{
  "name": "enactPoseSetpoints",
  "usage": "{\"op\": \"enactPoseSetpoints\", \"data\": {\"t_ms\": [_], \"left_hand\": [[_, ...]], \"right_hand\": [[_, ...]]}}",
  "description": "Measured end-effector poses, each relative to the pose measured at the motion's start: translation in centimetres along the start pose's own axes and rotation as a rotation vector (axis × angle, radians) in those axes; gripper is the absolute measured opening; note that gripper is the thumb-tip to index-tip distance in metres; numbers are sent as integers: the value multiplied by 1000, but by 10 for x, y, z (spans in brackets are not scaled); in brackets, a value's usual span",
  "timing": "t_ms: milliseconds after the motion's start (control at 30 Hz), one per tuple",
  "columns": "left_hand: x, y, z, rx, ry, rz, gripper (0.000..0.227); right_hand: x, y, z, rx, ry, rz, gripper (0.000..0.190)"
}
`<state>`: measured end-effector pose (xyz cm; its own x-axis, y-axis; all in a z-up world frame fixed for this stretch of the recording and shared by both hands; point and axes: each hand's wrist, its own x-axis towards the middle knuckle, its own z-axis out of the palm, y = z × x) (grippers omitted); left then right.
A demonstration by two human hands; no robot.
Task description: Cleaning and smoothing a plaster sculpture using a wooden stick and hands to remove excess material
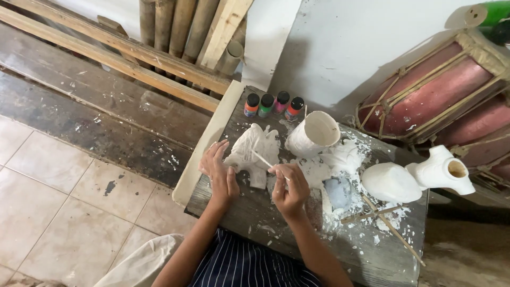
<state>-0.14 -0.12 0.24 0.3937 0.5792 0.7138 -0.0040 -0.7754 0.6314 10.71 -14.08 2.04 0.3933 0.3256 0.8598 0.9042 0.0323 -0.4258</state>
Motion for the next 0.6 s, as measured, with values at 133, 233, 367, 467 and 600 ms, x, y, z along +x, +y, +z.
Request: {"op": "enactPoseSetpoints", "data": {"t_ms": [133,233,367,467,600], "left_hand": [[-2,-2,2,3,4,-6,63],[-4,-4,2,11,-3,0,63],[0,0,-1,-2,-13,-6,61],[1,-1,1,-9,-9,0,61],[0,1,-3,21,-31,-5,59]], "right_hand": [[7,-15,-8,43,-11,74,22],[11,-13,-9,147,4,253,23],[29,-2,2,192,53,370,23],[44,7,10,148,94,351,22],[55,13,20,13,106,223,22]]}}
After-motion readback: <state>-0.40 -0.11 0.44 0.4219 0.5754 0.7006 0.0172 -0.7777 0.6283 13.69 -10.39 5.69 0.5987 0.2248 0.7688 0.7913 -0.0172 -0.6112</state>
